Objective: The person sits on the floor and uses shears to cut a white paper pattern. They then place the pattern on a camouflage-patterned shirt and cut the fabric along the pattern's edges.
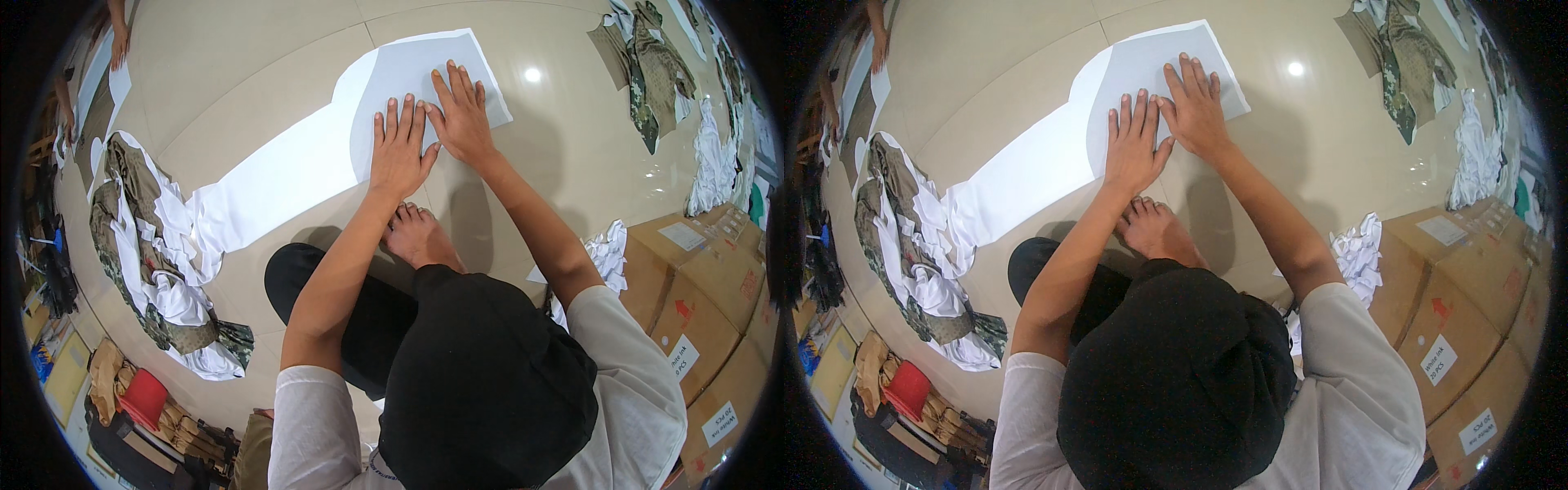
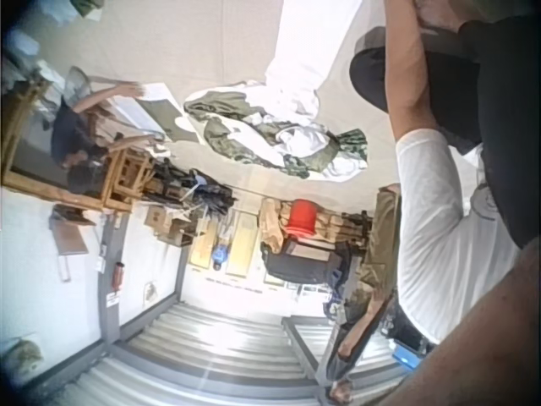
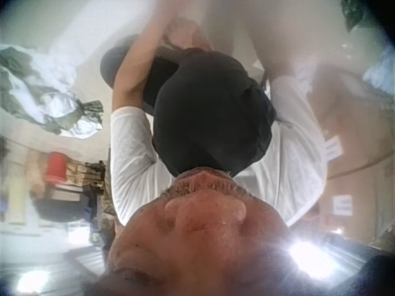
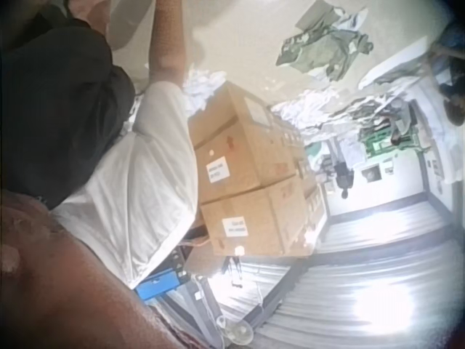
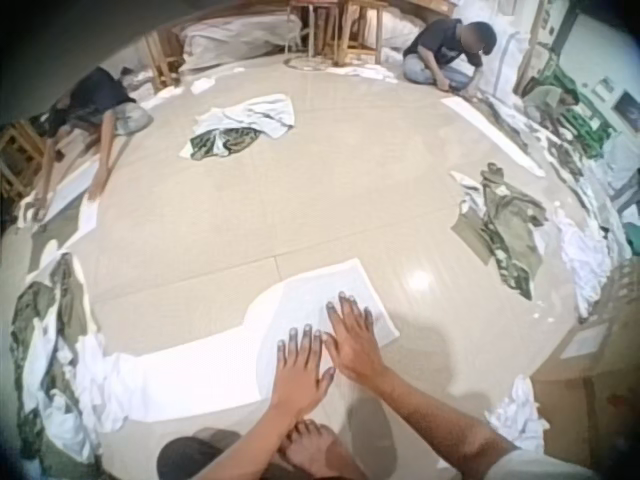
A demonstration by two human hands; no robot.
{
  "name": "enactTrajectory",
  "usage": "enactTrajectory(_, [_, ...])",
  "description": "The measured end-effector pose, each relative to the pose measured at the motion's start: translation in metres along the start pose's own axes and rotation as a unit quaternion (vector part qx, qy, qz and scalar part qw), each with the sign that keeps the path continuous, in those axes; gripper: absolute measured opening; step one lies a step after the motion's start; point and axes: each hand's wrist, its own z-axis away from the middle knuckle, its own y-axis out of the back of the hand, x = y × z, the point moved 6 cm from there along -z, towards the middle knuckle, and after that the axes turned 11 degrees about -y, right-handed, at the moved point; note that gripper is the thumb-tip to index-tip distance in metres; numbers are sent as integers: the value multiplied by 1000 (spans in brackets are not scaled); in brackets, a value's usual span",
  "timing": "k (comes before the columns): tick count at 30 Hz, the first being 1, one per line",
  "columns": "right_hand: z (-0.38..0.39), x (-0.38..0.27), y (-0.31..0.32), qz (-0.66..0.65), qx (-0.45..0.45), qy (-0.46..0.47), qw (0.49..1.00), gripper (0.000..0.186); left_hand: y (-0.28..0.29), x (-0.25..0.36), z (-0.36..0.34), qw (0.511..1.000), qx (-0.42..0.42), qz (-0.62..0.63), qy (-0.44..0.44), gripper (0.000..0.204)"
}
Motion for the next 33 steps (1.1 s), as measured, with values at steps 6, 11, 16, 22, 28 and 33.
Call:
enactTrajectory(6, [0, 13, -11, 58, 14, -69, 996, 73, 1, 1, -1, 1000, 4, 5, 0, 80])
enactTrajectory(11, [5, 32, -9, 91, 36, -105, 990, 79, -1, 4, -2, 1000, -5, 10, 5, 79])
enactTrajectory(16, [9, 44, -3, 93, 38, -105, 989, 79, -2, 12, -4, 998, 2, 63, 1, 77])
enactTrajectory(22, [1, 96, 22, 127, 53, -91, 986, 79, 10, -1, -7, 999, 21, 39, 18, 75])
enactTrajectory(28, [-13, 144, 47, 134, 49, -74, 987, 77, 15, -26, 8, 996, 33, -33, 73, 77])
enactTrajectory(33, [-15, 151, 53, 127, 64, -75, 987, 78, 11, -20, 14, 995, 24, -54, 79, 79])
